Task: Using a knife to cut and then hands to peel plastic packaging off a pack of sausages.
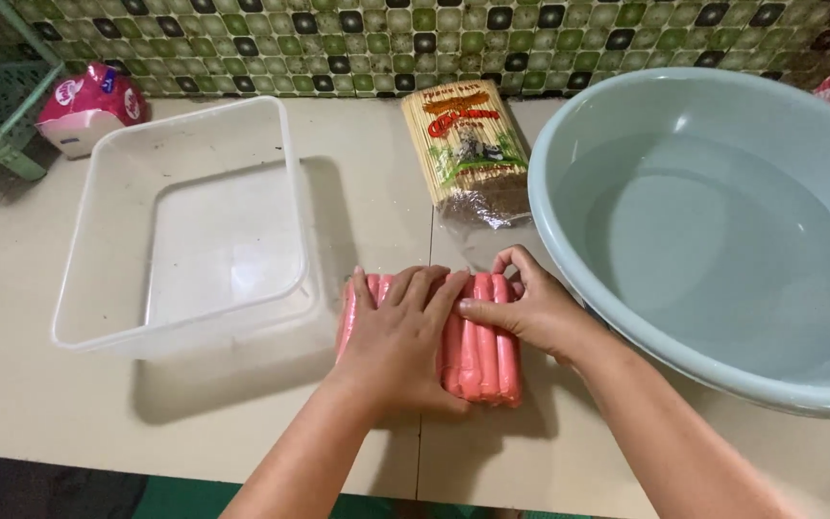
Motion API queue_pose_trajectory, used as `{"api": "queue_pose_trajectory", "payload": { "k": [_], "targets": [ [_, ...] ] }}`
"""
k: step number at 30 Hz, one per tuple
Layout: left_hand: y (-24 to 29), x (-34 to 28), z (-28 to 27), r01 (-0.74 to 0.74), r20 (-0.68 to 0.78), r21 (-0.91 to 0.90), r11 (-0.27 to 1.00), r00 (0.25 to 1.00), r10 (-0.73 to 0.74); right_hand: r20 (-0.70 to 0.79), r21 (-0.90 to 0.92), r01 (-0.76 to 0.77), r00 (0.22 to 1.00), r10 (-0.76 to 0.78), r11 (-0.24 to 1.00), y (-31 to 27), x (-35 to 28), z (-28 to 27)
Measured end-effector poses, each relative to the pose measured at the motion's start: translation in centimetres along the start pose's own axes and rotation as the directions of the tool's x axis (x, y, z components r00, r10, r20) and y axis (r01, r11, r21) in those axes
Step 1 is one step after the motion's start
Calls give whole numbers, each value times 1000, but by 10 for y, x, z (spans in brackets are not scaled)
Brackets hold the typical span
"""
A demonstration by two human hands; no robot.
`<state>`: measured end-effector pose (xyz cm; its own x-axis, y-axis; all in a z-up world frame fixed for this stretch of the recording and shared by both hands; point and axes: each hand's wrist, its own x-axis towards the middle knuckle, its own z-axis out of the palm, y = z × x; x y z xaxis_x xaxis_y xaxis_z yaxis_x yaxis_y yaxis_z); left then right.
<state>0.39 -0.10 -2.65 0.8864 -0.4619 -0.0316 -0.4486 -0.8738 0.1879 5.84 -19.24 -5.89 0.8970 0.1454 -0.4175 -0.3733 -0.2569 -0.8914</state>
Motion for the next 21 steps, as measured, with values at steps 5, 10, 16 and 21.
{"api": "queue_pose_trajectory", "payload": {
  "k": [5, 10, 16, 21],
  "targets": [
    [1, 1, -4, 7, -13, -42, 999, 1000, -7, 3, -59, -25, 1000, 25, 998, -10, 5, -1],
    [0, 2, 4, -2, -72, -68, 998, 997, -3, 34, 18, 8, 999, -8, 1000, -4, 9, -5],
    [-3, 5, 11, -16, -118, -14, 1000, 993, 14, 21, -20, -34, 999, 35, 999, -9, 5, -5],
    [-7, 12, 12, 5, -126, -6, 1000, 992, -6, -57, -12, 32, 998, -32, 999, 2, -11, 0]
  ]
}}
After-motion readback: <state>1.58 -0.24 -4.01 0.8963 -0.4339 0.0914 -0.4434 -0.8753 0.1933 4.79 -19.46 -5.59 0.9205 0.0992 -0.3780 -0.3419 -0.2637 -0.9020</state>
